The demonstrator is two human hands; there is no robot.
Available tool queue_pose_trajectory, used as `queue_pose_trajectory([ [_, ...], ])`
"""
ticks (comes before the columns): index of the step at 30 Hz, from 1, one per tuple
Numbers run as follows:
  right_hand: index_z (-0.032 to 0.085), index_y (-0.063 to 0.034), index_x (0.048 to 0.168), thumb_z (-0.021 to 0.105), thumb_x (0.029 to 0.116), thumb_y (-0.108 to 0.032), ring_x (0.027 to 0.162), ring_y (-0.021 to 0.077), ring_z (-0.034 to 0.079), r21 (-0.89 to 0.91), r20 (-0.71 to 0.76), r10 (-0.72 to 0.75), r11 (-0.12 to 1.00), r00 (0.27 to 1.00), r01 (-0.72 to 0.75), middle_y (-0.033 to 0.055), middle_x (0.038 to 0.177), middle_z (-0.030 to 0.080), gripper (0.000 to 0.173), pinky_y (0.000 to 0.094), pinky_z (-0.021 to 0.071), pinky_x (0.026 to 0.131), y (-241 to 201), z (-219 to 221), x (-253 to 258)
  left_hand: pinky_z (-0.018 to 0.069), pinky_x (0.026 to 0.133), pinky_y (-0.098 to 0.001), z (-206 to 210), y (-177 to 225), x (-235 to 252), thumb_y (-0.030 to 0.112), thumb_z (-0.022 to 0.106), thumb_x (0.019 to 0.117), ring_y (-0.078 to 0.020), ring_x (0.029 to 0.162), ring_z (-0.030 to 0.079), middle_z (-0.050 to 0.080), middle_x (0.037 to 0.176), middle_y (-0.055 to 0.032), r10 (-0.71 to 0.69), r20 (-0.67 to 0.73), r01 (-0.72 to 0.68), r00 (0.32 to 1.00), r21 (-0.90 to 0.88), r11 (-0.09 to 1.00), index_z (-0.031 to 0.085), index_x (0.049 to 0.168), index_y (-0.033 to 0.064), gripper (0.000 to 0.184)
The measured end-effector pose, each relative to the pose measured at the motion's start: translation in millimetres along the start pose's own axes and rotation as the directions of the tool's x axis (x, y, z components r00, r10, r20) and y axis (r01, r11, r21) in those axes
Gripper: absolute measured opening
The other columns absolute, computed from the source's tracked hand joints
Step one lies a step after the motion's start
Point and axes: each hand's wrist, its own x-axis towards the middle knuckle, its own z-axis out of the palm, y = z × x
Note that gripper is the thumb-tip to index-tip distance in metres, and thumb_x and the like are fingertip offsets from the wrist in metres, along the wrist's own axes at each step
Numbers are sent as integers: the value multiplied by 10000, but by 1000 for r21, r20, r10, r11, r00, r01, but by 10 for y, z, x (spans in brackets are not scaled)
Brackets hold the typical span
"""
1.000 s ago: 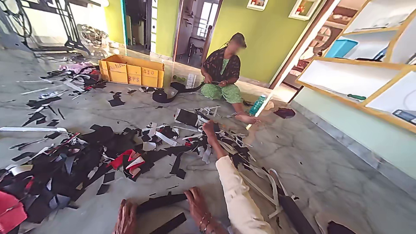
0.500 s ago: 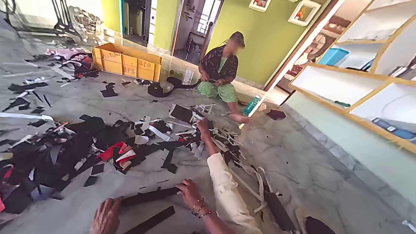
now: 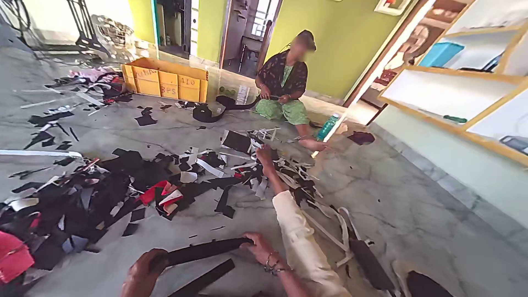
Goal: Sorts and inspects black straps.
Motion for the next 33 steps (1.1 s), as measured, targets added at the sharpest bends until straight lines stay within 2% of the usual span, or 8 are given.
queue_pose_trajectory([
  [5,675,92,1203,679,951,-50,995,260,679,257,-119,49,966,992,-17,235,1137,699,290,386,527,931,183,68,-14,468,1012,-620,25,12,45,97,705,939,-454,1101,667,697,1148,-290,-22,20,23,1000,-41,999,682,1229,-59,330],
  [9,674,79,1224,674,960,-73,1064,281,681,266,-164,54,964,985,-9,240,1185,692,304,400,520,979,190,118,55,460,1040,-607,79,-80,87,101,658,974,-454,1137,657,682,1195,-296,-53,24,54,998,-45,998,662,1265,-66,336],
  [12,580,102,1289,571,1028,-83,939,272,665,336,-92,141,936,986,-103,256,1136,654,320,393,542,873,64,116,41,476,985,-619,83,-67,84,84,618,984,-453,1061,674,692,1121,-307,-91,37,94,995,-90,992,656,1238,-89,310],
  [14,504,93,1352,505,1060,-85,914,259,657,404,-12,212,895,977,-190,254,1149,627,341,388,545,835,-14,111,28,508,956,-561,70,25,64,53,561,1010,-404,1006,685,679,1113,-304,-172,104,186,980,-144,972,606,1276,-104,312],
  [18,449,60,1396,458,1088,-123,838,237,648,354,77,308,881,948,-315,226,1094,630,358,379,538,770,-85,100,10,544,907,-500,116,88,61,21,470,1052,-373,946,698,645,1153,-331,-275,195,309,941,-175,935,545,1330,-121,321],
  [23,416,44,1434,433,1099,-129,940,292,658,339,107,366,861,925,-379,263,1218,594,378,421,543,840,-152,103,0,547,915,-510,177,-33,105,38,462,1061,-387,947,708,646,1164,-338,-307,231,341,923,-124,932,551,1335,-113,325],
  [29,467,76,1390,389,1089,-36,910,248,684,477,138,324,806,936,-350,242,1225,593,330,379,572,824,-37,71,5,564,903,-481,105,31,77,25,561,1025,-366,954,711,649,1178,-321,-334,166,364,928,-201,909,552,1340,-111,344],
  [33,502,81,1353,436,1069,-8,898,207,690,559,153,266,771,952,-306,204,1207,611,304,353,581,821,21,55,-46,575,869,-469,50,-2,61,13,627,985,-339,914,710,660,1138,-313,-348,105,364,931,-278,889,571,1309,-120,355],
])
